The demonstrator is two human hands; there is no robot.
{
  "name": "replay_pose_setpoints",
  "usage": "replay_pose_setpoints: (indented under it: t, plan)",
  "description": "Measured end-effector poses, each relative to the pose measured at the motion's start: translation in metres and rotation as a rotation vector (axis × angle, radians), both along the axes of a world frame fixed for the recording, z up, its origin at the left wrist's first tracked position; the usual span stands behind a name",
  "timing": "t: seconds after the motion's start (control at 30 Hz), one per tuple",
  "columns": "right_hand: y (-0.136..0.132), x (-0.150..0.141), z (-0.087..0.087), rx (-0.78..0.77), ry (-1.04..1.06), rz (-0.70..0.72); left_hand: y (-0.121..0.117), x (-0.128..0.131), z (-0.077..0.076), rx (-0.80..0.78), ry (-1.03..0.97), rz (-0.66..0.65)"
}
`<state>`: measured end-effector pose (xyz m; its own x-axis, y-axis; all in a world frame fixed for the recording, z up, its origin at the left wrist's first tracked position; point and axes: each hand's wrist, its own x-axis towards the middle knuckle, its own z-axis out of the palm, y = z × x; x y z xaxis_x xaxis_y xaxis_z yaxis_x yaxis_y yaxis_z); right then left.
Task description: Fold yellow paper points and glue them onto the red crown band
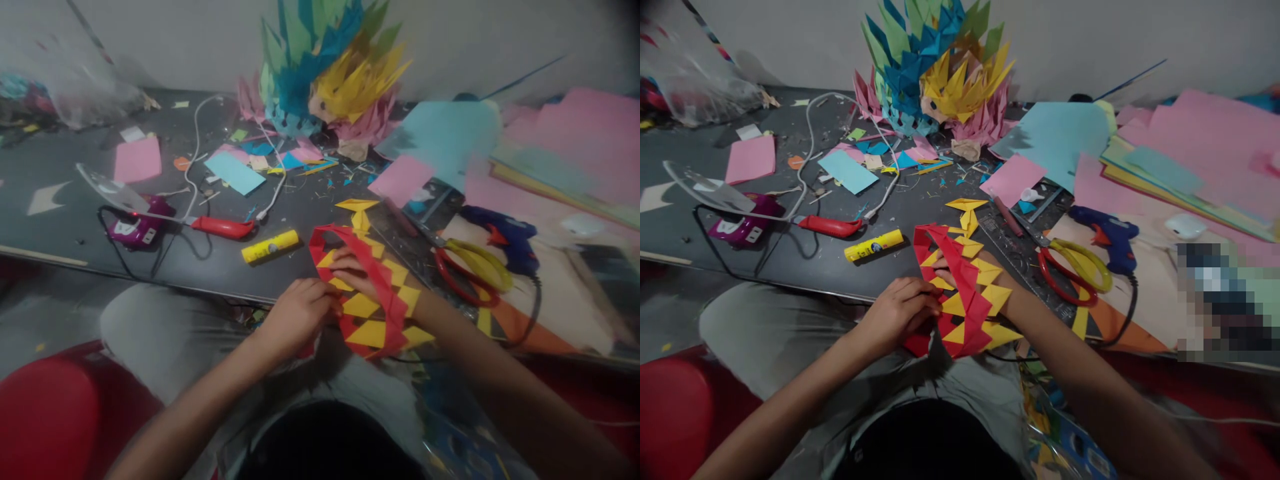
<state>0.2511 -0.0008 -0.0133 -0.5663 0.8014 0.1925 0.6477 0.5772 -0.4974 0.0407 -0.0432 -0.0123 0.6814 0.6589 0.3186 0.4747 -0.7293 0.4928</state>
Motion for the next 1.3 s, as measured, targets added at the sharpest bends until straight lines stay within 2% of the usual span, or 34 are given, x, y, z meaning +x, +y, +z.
replay_pose_setpoints:
  t: [0.1, 0.2, 0.33, 0.43, 0.5, 0.63, 0.8, 0.87, 0.93, 1.0, 1.03, 1.13, 1.17, 1.23, 1.3]
  plan:
    - [0.0, -0.002, 0.0, -0.012, 0.012, 0.013, 0.0, 0.003, 0.0, 0.035, 0.046, 0.025]
    - [0.001, -0.004, -0.01, 0.039, 0.091, -0.007, 0.0, 0.004, 0.002, 0.032, 0.057, 0.041]
    - [0.002, -0.004, -0.021, 0.021, 0.134, -0.014, -0.001, -0.004, 0.005, -0.062, -0.057, 0.081]
    - [-0.001, -0.004, -0.015, -0.013, 0.105, -0.049, -0.004, -0.02, 0.005, -0.095, -0.19, 0.131]
    - [-0.003, -0.005, -0.006, -0.033, 0.09, -0.051, -0.006, -0.034, 0.005, -0.072, -0.246, 0.203]
    - [-0.004, -0.008, 0.006, -0.04, 0.055, -0.032, -0.013, -0.064, 0.006, -0.064, -0.207, 0.358]
    - [-0.002, -0.009, -0.005, -0.019, 0.119, -0.069, -0.023, -0.102, 0.004, -0.075, -0.031, 0.648]
    - [-0.001, -0.008, -0.01, -0.015, 0.143, -0.068, -0.024, -0.111, 0.004, -0.025, 0.0, 0.759]
    - [-0.002, -0.007, -0.013, -0.018, 0.142, -0.055, -0.025, -0.108, 0.004, 0.079, -0.038, 0.813]
    - [-0.002, -0.006, -0.015, -0.008, 0.153, -0.049, -0.027, -0.092, 0.006, 0.186, -0.125, 0.772]
    - [-0.003, -0.006, -0.015, -0.004, 0.16, -0.045, -0.029, -0.08, 0.007, 0.204, -0.155, 0.694]
    - [-0.004, -0.006, -0.016, -0.007, 0.165, -0.052, -0.041, -0.036, 0.007, 0.121, -0.16, 0.237]
    - [-0.004, -0.006, -0.016, -0.016, 0.163, -0.058, -0.046, -0.022, 0.006, 0.103, -0.172, 0.132]
    - [-0.004, -0.006, -0.014, -0.031, 0.164, -0.069, -0.053, -0.001, 0.003, 0.073, -0.19, 0.063]
    - [-0.003, -0.006, -0.011, -0.036, 0.149, -0.057, -0.057, 0.011, 0.0, 0.049, -0.235, 0.078]
